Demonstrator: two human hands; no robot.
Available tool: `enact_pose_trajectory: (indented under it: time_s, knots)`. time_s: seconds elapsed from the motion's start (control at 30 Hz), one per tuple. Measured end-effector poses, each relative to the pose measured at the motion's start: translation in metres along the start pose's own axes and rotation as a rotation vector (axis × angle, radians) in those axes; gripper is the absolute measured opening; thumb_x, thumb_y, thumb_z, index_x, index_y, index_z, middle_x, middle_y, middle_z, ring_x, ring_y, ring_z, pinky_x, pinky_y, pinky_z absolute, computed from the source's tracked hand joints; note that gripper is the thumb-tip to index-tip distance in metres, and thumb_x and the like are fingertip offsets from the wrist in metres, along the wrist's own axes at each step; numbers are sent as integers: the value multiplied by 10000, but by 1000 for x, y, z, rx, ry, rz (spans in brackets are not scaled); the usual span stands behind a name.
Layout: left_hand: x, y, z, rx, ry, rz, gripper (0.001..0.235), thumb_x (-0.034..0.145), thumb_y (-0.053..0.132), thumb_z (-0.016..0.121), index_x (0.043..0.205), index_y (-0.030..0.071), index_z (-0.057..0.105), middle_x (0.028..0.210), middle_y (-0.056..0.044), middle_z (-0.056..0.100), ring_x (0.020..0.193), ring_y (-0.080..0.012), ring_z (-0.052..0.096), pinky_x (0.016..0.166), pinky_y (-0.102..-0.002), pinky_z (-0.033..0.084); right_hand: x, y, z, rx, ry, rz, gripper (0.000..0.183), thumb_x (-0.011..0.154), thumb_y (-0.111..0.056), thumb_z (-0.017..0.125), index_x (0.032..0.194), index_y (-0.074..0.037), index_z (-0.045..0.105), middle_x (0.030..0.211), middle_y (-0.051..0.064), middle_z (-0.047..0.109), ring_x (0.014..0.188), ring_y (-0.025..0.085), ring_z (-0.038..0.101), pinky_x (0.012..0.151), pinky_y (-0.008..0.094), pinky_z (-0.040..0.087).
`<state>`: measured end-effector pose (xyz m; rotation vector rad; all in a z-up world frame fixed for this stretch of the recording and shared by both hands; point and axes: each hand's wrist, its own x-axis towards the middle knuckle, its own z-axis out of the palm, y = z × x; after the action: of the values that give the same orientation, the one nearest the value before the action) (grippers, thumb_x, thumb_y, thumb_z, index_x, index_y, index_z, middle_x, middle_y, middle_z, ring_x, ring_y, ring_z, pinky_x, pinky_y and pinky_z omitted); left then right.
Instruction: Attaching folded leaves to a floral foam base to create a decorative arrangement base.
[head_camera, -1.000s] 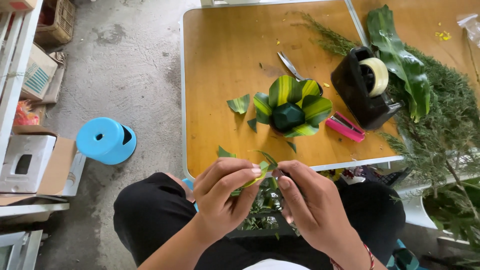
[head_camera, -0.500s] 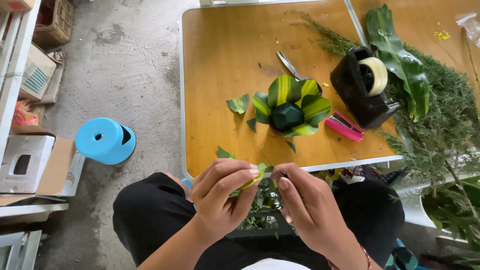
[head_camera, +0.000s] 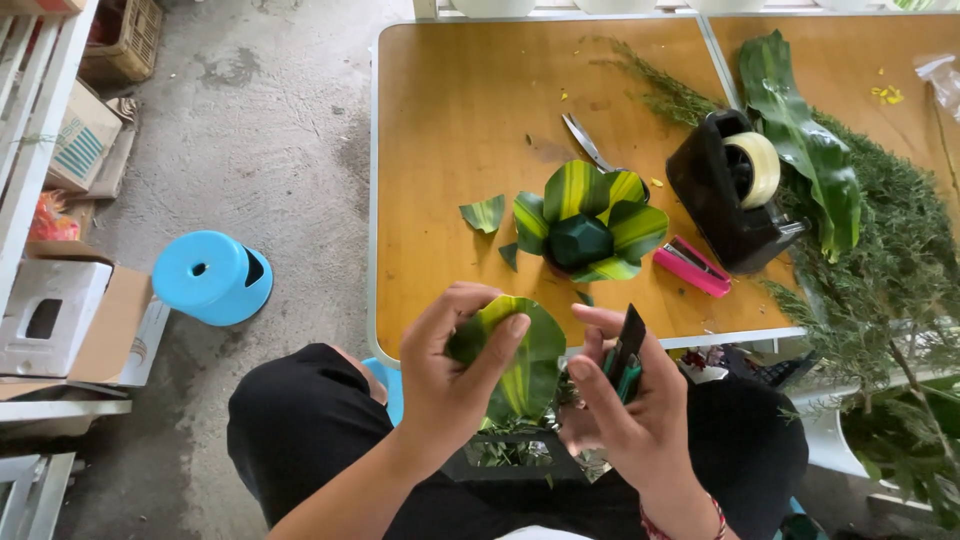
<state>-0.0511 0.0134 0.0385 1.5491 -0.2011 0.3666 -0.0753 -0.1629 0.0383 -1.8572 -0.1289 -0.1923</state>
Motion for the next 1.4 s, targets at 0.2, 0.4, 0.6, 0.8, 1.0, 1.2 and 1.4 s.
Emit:
enact_pose_trajectory:
  time_s: [0.2, 0.4, 0.6, 0.8, 1.0, 1.2, 1.4]
  knots:
    - [3, -2, 0, -22, -63, -52, 169, 964, 263, 695, 946, 101, 653, 758, 14, 604, 659, -94, 523, 619, -251, 433, 12, 0, 0, 161, -102, 21, 207, 981, -203, 634, 949, 1, 656, 724, 42, 517, 502, 114, 447, 465, 254, 370]
    - [7, -8, -6, 3, 82, -168, 181, 932, 267, 734, 982, 103, 676, 721, 42, 610, 607, -49, 504, 542, -222, 426, 6, 14, -1, 37, -158, -86, 123, 951, -164, 644, 901, -64, 693, 814, 40, 662, 722, 160, 607, 675, 307, 504]
    - [12, -11, -3, -27, 30, -217, 223, 909, 271, 753, 1020, 83, 710, 811, 28, 687, 660, -50, 575, 584, -203, 475, 7, 19, 2, 32, -86, 49, 283, 867, -181, 773, 1112, -68, 688, 859, 36, 612, 562, 89, 494, 534, 214, 428]
    - [15, -27, -3, 33, 23, -119, 321, 952, 361, 688, 1010, 71, 813, 631, 32, 674, 464, -23, 397, 408, -205, 276, 12, 8, 5, 167, -141, 158, 135, 894, -132, 704, 880, 2, 713, 721, 98, 634, 468, 222, 712, 223, 320, 611]
    - [39, -40, -24, -66, 313, -176, 701, 1006, 542, 460, 441, 126, 479, 376, -16, 393, 353, -116, 368, 433, -283, 323, 5, 41, -8, 157, -36, 187, 188, 910, -212, 731, 957, -38, 785, 583, -4, 596, 429, 120, 515, 383, 255, 404]
    - [33, -12, -13, -118, -541, -324, 938, 769, 838, 515, 1485, 234, 459, 1637, -131, 424, 1562, -334, 324, 1217, -559, 246, 12, 30, -8, 155, -193, 74, 233, 985, -181, 627, 893, 12, 722, 507, 32, 493, 408, 123, 451, 388, 254, 334]
    - [21, -24, 11, -597, -315, -723, 352, 862, 160, 736, 1140, -57, 729, 1099, -167, 775, 975, -283, 752, 910, -407, 632, 11, 34, -3, 21, -36, 142, 202, 941, -201, 684, 1014, -23, 748, 551, -5, 529, 436, 100, 509, 365, 252, 475]
